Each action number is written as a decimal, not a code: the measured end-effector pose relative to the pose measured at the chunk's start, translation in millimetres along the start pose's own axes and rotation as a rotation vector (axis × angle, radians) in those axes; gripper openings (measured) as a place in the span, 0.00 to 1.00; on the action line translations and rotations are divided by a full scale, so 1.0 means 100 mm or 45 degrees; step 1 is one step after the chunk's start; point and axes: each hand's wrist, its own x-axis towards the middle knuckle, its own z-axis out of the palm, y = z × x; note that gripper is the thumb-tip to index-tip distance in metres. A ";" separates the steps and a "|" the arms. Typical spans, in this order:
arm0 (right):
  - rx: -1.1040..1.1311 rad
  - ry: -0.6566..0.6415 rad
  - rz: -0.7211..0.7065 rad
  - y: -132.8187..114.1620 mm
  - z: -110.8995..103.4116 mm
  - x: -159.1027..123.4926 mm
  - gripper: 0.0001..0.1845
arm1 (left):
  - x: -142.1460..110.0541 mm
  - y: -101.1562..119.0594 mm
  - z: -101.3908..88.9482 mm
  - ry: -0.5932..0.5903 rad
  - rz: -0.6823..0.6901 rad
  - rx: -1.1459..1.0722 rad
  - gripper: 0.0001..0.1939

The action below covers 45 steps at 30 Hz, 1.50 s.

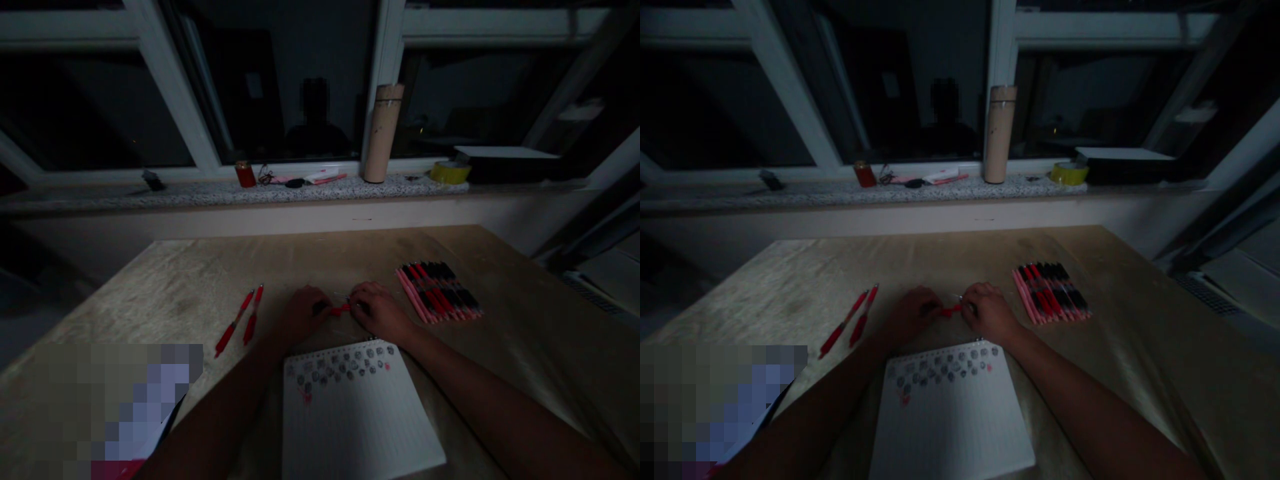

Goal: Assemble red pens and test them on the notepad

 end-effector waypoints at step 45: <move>0.086 0.037 0.007 0.05 0.06 0.00 0.05 | 0.00 -0.05 0.02 0.011 0.005 0.025 0.07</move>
